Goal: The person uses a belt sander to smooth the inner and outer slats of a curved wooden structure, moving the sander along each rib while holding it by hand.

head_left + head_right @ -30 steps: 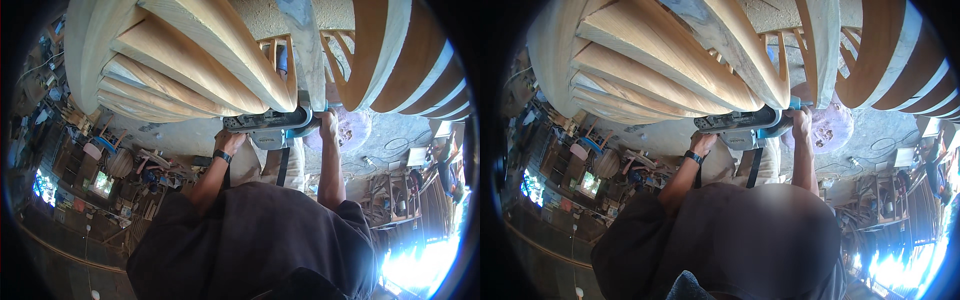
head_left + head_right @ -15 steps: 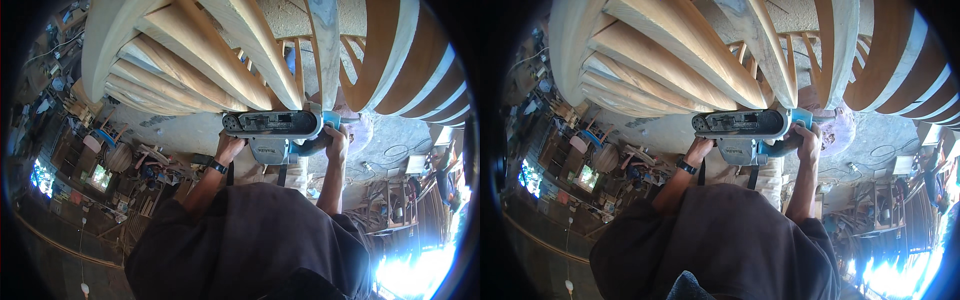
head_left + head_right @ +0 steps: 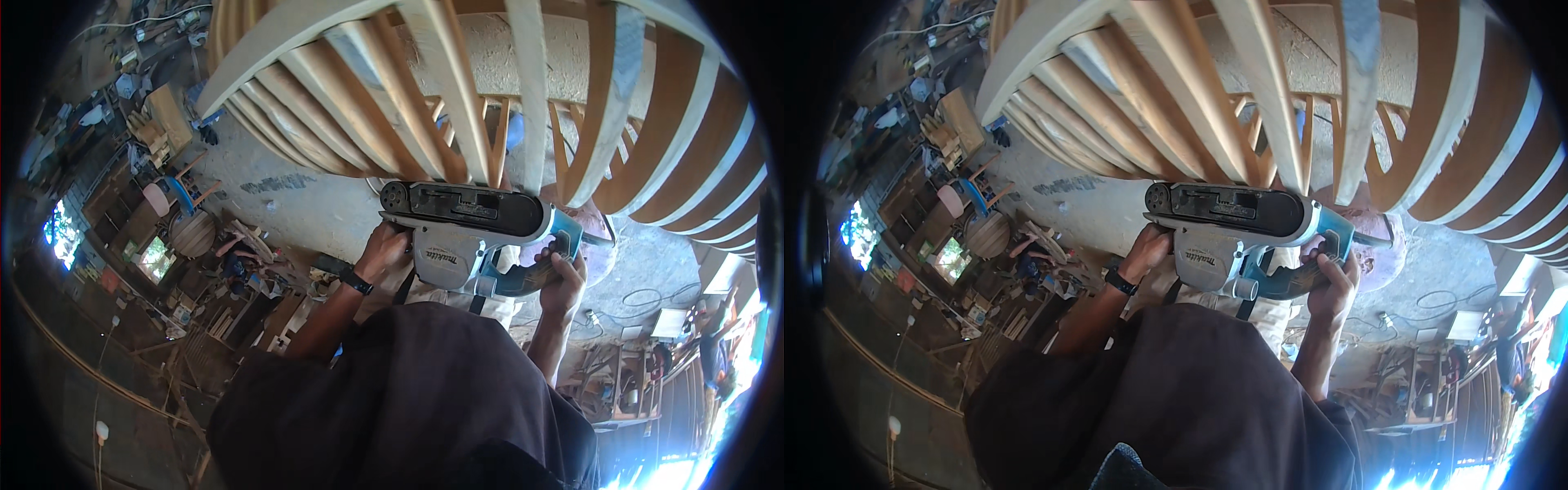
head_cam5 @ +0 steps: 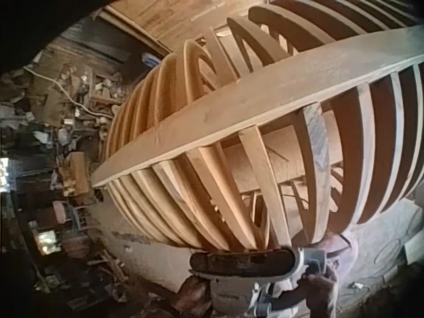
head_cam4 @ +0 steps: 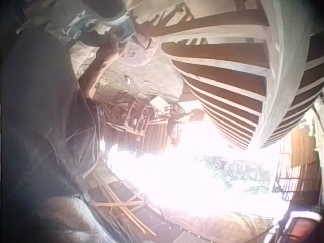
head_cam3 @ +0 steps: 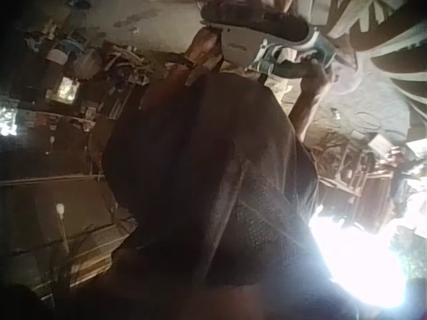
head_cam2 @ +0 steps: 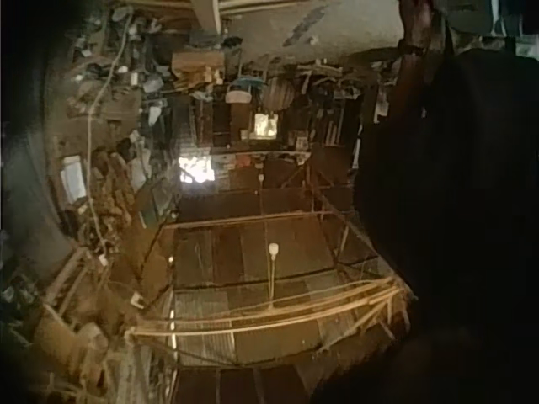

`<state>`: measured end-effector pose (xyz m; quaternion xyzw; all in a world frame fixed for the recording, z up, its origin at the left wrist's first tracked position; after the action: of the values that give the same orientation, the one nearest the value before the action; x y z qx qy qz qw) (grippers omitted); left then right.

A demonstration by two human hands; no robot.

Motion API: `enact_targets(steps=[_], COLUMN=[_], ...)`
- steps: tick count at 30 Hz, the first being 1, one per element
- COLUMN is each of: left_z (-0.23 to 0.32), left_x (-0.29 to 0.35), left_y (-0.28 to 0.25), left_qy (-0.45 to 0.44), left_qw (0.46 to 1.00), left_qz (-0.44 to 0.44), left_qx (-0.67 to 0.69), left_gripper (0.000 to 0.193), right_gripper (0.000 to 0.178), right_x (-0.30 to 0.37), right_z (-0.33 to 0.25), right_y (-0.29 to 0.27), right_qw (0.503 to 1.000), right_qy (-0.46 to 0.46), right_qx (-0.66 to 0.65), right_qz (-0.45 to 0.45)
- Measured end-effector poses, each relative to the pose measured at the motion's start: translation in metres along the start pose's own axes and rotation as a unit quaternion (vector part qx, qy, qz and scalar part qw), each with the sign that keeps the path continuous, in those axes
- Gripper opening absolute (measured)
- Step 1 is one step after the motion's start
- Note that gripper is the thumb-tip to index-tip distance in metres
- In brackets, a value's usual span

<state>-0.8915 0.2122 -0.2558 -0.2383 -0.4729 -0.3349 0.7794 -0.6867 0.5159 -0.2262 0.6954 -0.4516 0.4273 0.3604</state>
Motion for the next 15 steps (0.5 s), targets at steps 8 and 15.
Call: enact_targets(steps=[8,15], left_z=[0.049,0.091], left_x=[0.021,0.034], left_y=[-0.018,-0.065], left_qy=[-0.009,-0.025], left_qw=[0.988,0.992], left_qz=[0.050,0.107], left_qx=[-0.149,-0.057], left_gripper=[0.042,0.042], right_gripper=[0.044,0.057], right_x=[0.022,0.049], right_z=[-0.021,-0.052], right_y=[0.039,0.091], right_qw=[0.999,0.982], right_qy=[-0.040,-0.180], right_qx=[-0.011,-0.038], right_qz=[-0.014,-0.045])
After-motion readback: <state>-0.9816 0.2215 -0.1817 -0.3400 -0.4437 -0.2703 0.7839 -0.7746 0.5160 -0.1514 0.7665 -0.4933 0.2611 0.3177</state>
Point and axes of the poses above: each hand's wrist, its own x-axis away from the middle knuckle, its own y-axis out of the palm, z = x × y, the point moved 7 cm from there along -x, towards the middle knuckle, and after that the axes turned 14 degrees about x, right-handed, at the moved point
